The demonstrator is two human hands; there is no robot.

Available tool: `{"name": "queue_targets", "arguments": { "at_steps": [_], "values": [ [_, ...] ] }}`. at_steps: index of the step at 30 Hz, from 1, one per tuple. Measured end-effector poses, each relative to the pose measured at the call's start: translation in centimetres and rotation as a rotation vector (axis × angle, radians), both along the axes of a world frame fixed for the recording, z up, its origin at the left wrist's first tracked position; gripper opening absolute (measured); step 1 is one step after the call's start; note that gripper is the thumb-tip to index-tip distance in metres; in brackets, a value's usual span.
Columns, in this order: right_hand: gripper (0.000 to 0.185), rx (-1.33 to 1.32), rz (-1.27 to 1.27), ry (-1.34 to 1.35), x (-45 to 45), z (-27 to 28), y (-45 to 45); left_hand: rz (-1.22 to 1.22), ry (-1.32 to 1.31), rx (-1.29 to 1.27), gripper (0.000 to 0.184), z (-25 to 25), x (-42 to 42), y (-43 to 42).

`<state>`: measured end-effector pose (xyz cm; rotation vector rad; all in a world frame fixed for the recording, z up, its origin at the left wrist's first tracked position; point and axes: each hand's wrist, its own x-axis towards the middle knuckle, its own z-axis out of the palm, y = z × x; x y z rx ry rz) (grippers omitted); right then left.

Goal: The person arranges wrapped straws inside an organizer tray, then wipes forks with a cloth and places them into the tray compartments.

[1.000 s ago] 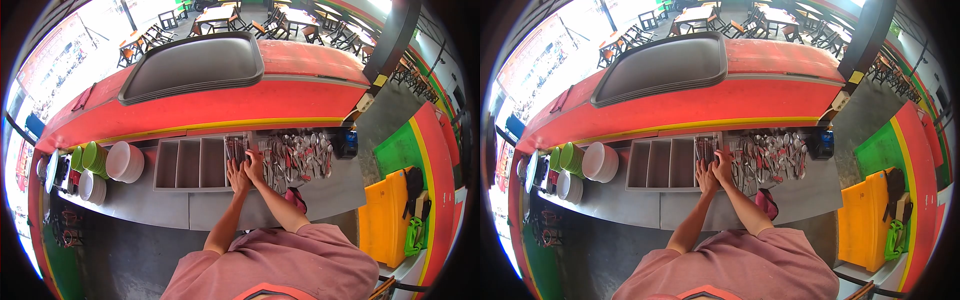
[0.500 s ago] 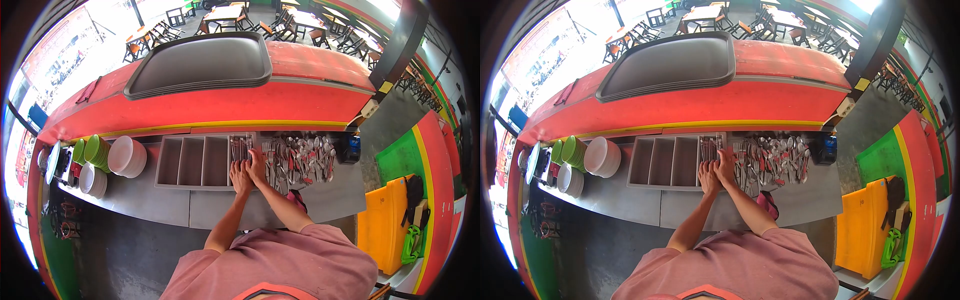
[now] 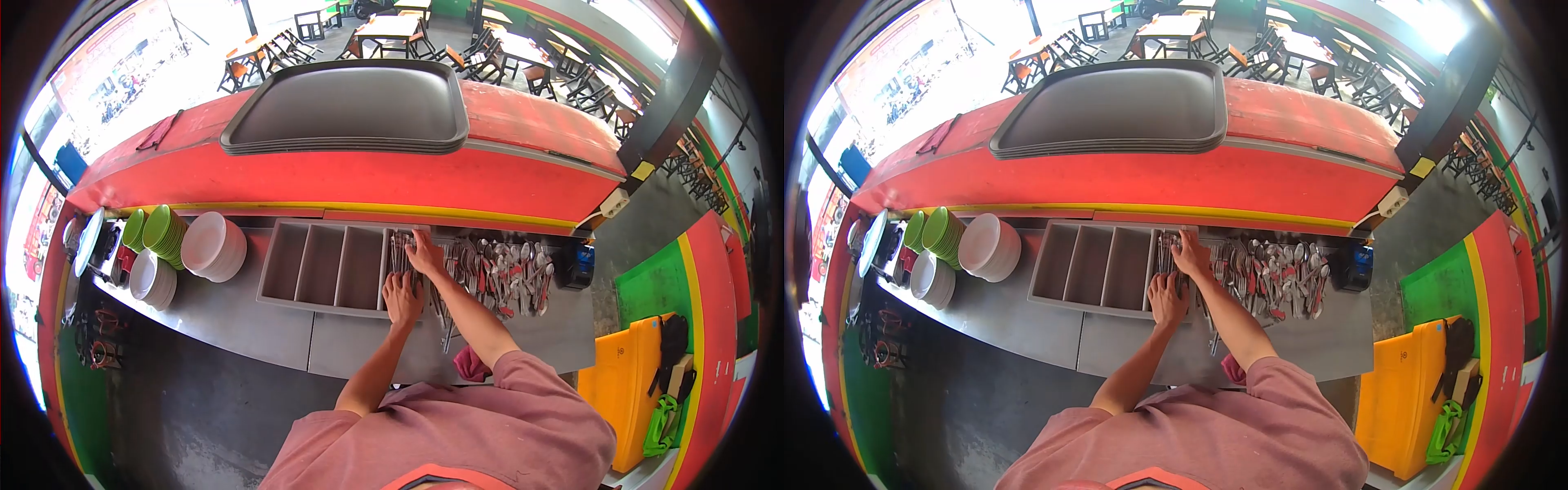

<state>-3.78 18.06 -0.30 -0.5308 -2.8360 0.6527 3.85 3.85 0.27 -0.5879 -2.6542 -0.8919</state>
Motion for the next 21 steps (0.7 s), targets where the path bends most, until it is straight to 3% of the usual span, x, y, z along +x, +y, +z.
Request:
{"name": "queue_targets", "arguments": {
  "at_steps": [7, 19, 21],
  "values": [
    [0.051, -0.051, -0.013, 0.005, -1.0, -0.9, 0.7, -0.004, 0.002, 0.023, 0.043, -0.1, 0.0, -0.1],
    [0.055, -0.075, -0.063, 0.089, 0.4, 0.1, -0.7, -0.003, 0.003, 0.036, 0.042, -0.2, -0.1, -0.2],
    [0.059, -0.095, -0.015, -0.01, 0.3, 0.1, -0.1, -0.006, -0.014, 0.033, 0.042, 0.0, -0.1, -0.2]
  ]
}}
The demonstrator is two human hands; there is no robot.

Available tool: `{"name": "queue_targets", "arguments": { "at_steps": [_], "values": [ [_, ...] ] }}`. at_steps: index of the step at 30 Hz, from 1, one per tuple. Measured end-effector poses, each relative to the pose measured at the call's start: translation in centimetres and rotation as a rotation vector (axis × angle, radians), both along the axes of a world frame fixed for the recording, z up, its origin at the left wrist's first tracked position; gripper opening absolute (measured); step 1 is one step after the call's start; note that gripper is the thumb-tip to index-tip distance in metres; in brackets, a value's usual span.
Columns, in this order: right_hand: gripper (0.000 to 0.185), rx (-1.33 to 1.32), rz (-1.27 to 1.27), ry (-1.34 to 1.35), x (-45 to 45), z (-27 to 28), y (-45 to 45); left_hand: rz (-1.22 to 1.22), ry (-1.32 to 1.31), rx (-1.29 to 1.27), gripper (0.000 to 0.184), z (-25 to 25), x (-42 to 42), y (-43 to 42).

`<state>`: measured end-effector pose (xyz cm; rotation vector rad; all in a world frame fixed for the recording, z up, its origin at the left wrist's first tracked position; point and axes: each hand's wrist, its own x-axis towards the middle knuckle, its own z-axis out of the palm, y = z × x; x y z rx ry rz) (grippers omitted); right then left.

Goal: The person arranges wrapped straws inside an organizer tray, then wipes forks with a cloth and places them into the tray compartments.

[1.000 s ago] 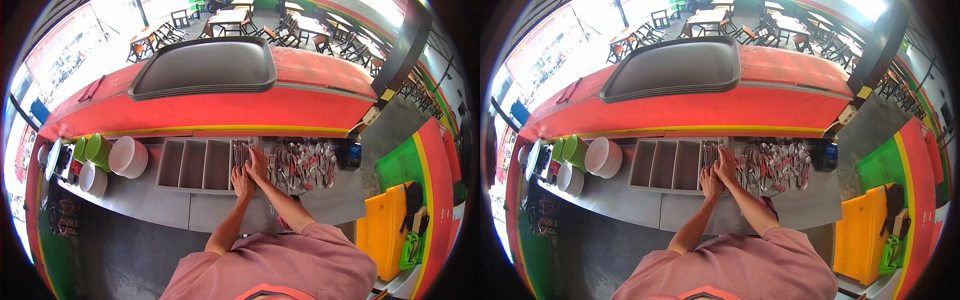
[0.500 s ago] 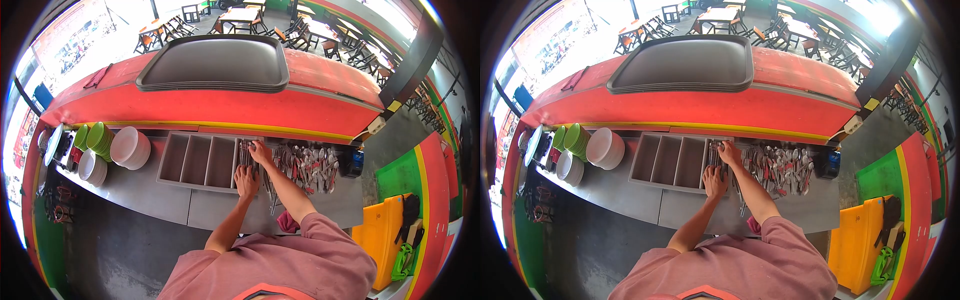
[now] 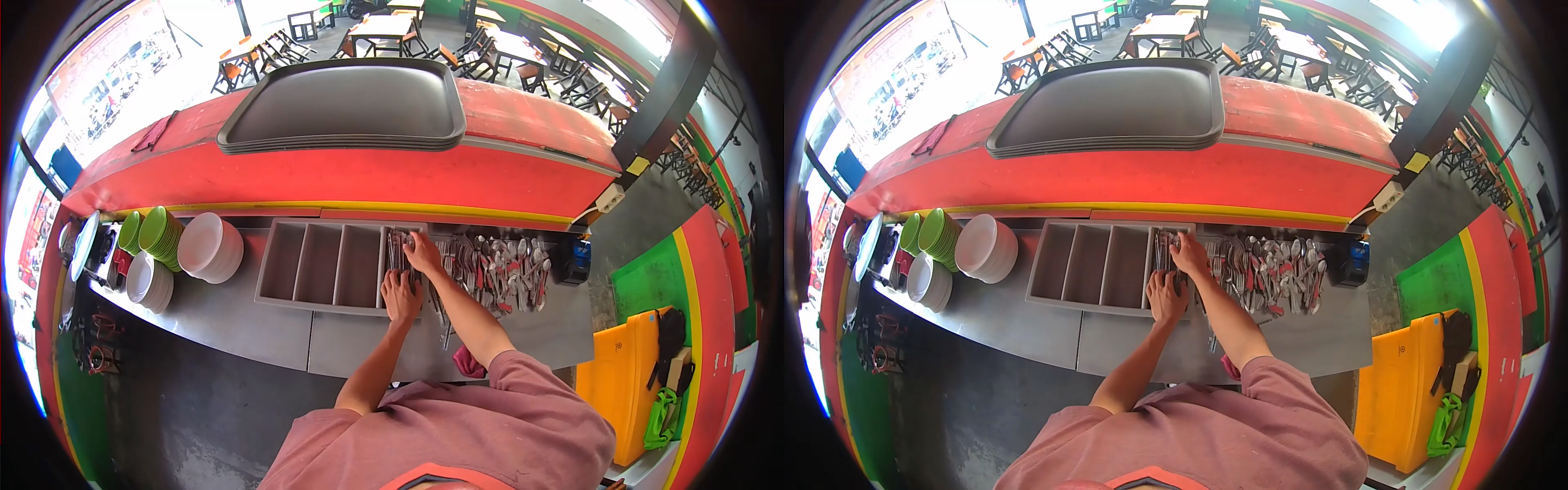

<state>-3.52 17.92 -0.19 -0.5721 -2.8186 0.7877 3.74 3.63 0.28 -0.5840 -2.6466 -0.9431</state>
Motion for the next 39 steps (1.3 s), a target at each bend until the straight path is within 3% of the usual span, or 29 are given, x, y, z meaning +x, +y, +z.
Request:
{"name": "queue_targets", "arguments": {
  "at_steps": [10, 13, 33, 39],
  "values": [
    [0.06, -0.014, -0.046, -0.017, -0.2, 0.6, -0.5, -0.024, 0.029, 0.005, 0.038, -0.2, -0.1, -0.2],
    [0.061, -0.051, 0.004, -0.128, -0.7, 0.8, 0.0, -0.025, 0.027, 0.011, 0.038, -0.2, -0.1, -0.2],
    [0.047, 0.003, -0.011, 0.068, 0.2, 0.5, -1.0, -0.047, 0.006, 0.054, 0.037, -0.1, -0.3, -0.4],
    [0.047, -0.013, 0.02, 0.168, -0.7, -0.6, -0.7, -0.098, 0.004, 0.092, 0.027, 0.3, -0.6, -1.6]
  ]
}}
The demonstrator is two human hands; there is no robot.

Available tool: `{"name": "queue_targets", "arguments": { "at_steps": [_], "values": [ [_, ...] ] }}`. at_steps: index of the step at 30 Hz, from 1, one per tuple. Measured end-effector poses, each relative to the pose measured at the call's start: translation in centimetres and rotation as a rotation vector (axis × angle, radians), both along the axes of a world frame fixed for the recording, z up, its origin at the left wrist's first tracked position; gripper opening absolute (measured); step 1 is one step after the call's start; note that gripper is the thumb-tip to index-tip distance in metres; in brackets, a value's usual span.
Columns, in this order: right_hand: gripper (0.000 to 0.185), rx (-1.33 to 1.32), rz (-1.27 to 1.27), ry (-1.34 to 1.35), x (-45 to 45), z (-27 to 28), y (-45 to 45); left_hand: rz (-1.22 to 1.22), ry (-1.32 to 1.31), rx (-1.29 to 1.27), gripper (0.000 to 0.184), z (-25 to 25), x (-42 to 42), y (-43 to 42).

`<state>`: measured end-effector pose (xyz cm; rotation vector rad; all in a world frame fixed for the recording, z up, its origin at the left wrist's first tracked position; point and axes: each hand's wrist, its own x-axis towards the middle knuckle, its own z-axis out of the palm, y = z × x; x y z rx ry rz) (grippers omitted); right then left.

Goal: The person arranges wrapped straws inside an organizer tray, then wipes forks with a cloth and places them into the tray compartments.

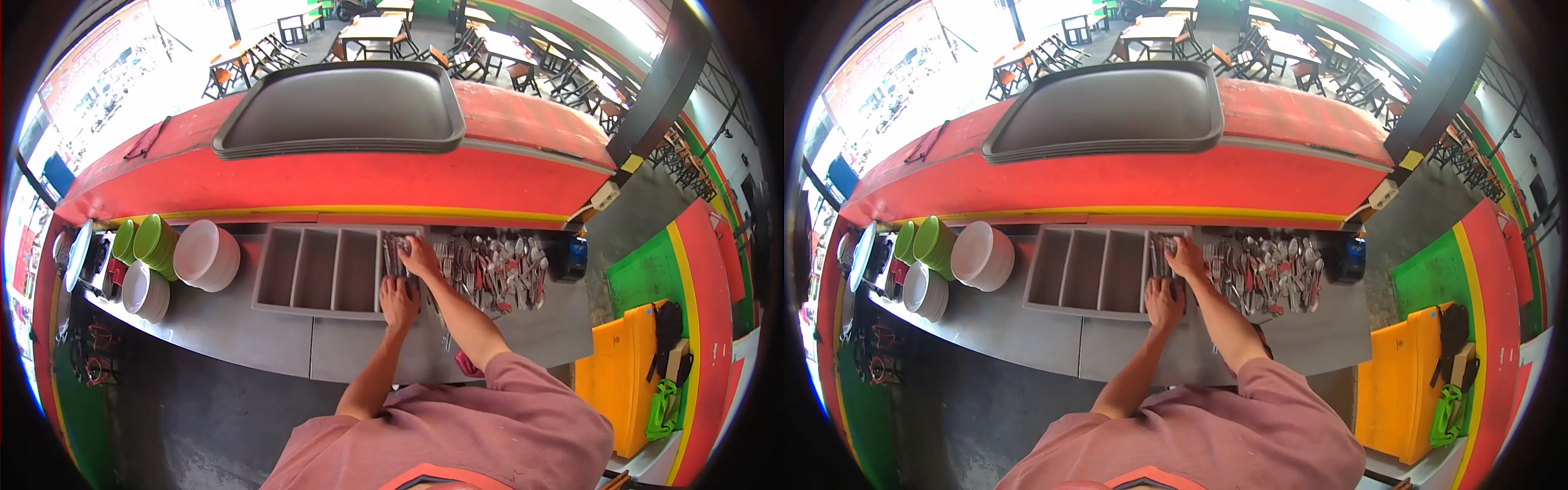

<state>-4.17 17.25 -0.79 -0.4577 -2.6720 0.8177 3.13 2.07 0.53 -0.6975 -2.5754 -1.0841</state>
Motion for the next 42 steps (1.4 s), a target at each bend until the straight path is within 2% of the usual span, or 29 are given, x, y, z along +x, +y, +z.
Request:
{"name": "queue_targets", "arguments": {
  "at_steps": [1, 2, 4, 7, 11, 20, 24, 25, 26, 27, 28, 29, 32, 33, 36, 37, 42],
  "values": [
    [0.048, -0.02, 0.026, 0.038, 0.5, -0.5, -0.7, 0.01, -0.059, -0.025, 0.024, 0.0, -0.6, -0.5],
    [0.048, -0.027, 0.023, 0.047, 0.2, -0.5, -1.3, 0.061, 0.058, -0.017, 0.025, -0.8, -1.3, -1.0],
    [0.048, -0.053, 0.019, 0.07, -0.5, -0.3, -3.1, 0.087, 0.043, -0.067, 0.027, -0.6, -1.6, -2.0],
    [0.051, 0.036, 0.027, -0.008, -1.7, -0.9, -3.7, 0.062, 0.027, -0.065, 0.03, -0.8, -1.9, -2.5],
    [0.056, 0.093, 0.068, 0.06, -1.3, -1.6, -3.5, 0.085, 0.052, -0.08, 0.028, -1.2, -1.9, -2.3],
    [0.06, 0.113, 0.017, -0.145, 3.0, 1.1, -0.7, -0.016, -0.089, -0.067, 0.026, -0.8, 0.6, 0.7],
    [0.075, -0.026, 0.115, 0.066, 3.8, -1.8, 2.3, -0.032, -0.035, -0.034, 0.024, -0.4, 1.1, 2.5],
    [0.077, 0.032, 0.129, 0.072, 4.2, -1.6, 2.6, -0.019, -0.013, -0.025, 0.023, -0.5, 0.9, 2.7],
    [0.076, -0.117, 0.14, 0.128, 4.9, -1.5, 2.6, -0.005, 0.003, -0.024, 0.023, -0.7, 1.2, 2.5],
    [0.075, -0.272, 0.145, 0.184, 5.7, -1.0, 2.3, -0.007, -0.121, -0.066, 0.025, -0.1, 1.3, 2.4],
    [0.074, -0.423, 0.147, 0.249, 6.4, -0.5, 2.1, 0.015, -0.073, -0.076, 0.026, -0.3, 1.4, 2.3],
    [0.065, -0.521, 0.106, 0.31, 7.6, -0.1, 1.7, 0.035, -0.021, -0.084, 0.027, -0.4, 1.5, 2.4],
    [0.054, -0.286, -0.132, 0.289, 11.6, -1.1, 1.5, 0.058, 0.005, -0.102, 0.033, -1.0, 1.6, 2.6],
    [0.044, -0.134, -0.228, 0.33, 12.9, -1.1, 1.0, 0.069, 0.03, -0.1, 0.034, -0.6, 1.8, 2.6],
    [0.044, -0.109, -0.211, 0.195, 16.6, -2.2, 0.2, 0.072, 0.029, -0.092, 0.041, -0.3, 2.2, 2.3],
    [0.045, -0.181, -0.229, 0.098, 17.2, -2.2, -0.3, 0.066, 0.036, -0.093, 0.043, -0.3, 2.3, 2.2],
    [0.045, 0.027, -0.242, -0.08, 17.3, -2.0, -1.6, 0.033, 0.06, -0.063, 0.054, 1.2, 2.3, 2.7]
  ]
}}
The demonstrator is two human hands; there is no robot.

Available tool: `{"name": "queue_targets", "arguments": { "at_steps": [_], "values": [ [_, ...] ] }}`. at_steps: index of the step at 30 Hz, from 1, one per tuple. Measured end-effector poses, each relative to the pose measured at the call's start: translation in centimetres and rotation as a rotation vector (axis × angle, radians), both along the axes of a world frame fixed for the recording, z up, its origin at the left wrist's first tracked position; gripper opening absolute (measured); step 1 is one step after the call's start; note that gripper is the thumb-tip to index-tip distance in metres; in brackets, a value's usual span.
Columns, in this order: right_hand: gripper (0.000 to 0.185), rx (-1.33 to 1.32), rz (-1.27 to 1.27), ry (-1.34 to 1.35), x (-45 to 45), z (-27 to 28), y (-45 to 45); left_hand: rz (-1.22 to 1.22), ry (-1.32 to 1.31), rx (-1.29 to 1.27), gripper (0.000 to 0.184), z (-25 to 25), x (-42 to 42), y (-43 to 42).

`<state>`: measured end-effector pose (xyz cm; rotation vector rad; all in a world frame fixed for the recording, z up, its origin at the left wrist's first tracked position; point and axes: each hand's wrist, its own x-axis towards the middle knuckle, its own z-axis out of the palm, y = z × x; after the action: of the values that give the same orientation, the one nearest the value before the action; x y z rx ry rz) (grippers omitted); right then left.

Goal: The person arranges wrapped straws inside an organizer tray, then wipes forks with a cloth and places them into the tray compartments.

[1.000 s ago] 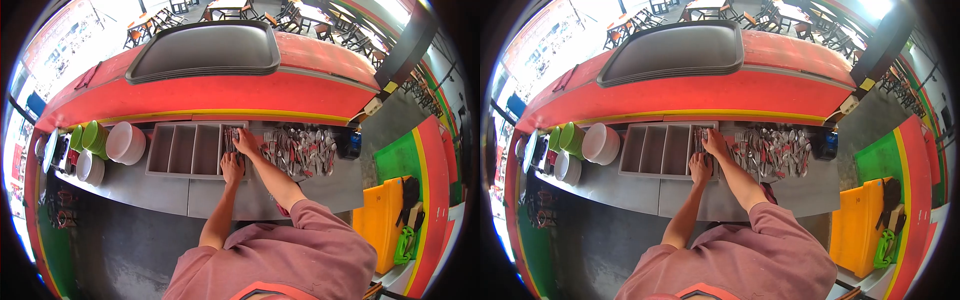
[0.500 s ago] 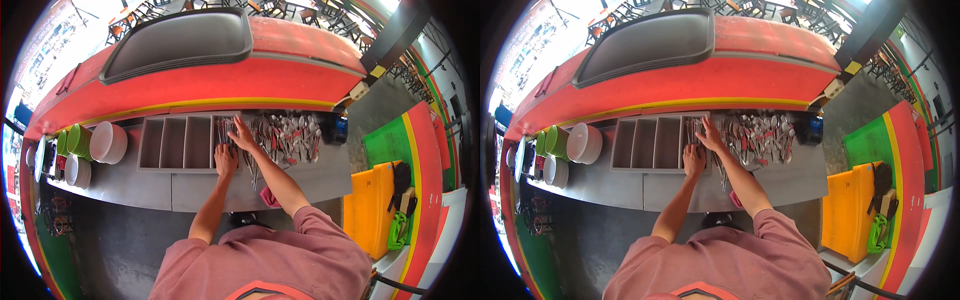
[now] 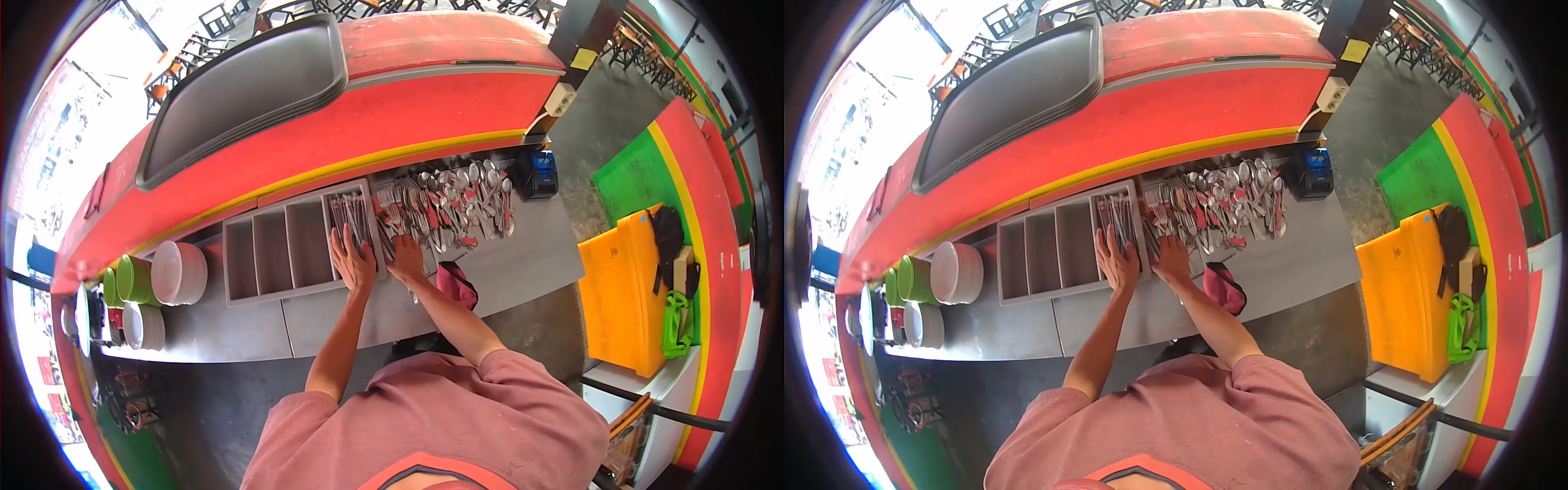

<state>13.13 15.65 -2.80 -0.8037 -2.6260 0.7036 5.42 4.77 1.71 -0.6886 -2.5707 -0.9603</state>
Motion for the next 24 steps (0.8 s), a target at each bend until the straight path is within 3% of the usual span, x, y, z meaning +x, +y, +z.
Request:
{"name": "queue_targets", "arguments": {
  "at_steps": [4, 7, 10, 13, 16, 22, 24],
  "values": [
    [0.039, 0.166, -0.035, -0.135, -1.9, -0.5, -0.3, -0.004, 0.042, -0.033, 0.056, -0.4, -0.1, -0.1],
    [0.028, 0.196, -0.069, -0.228, -4.9, -4.3, 0.2, 0.033, 0.005, 0.003, 0.05, -0.4, -0.1, 0.5],
    [0.016, 0.115, -0.063, -0.344, -5.9, -4.5, 1.1, 0.089, -0.001, 0.002, 0.044, -0.6, 0.1, 0.7],
    [0.021, -0.243, 0.028, -0.291, -5.7, -3.2, 2.6, 0.089, 0.125, -0.016, 0.038, -0.5, 0.3, 0.8],
    [0.035, -0.452, 0.016, -0.257, -5.8, -3.3, 4.4, 0.199, 0.092, 0.005, 0.033, -0.4, 1.2, 1.0],
    [0.049, -0.494, 0.143, -0.325, -2.2, 1.1, 7.0, 0.245, 0.153, 0.102, 0.026, -0.7, 6.3, 2.3],
    [0.044, -0.409, 0.269, -0.36, -1.2, 1.9, 7.3, 0.26, 0.163, 0.13, 0.025, -0.9, 8.3, 3.0]
  ]
}}
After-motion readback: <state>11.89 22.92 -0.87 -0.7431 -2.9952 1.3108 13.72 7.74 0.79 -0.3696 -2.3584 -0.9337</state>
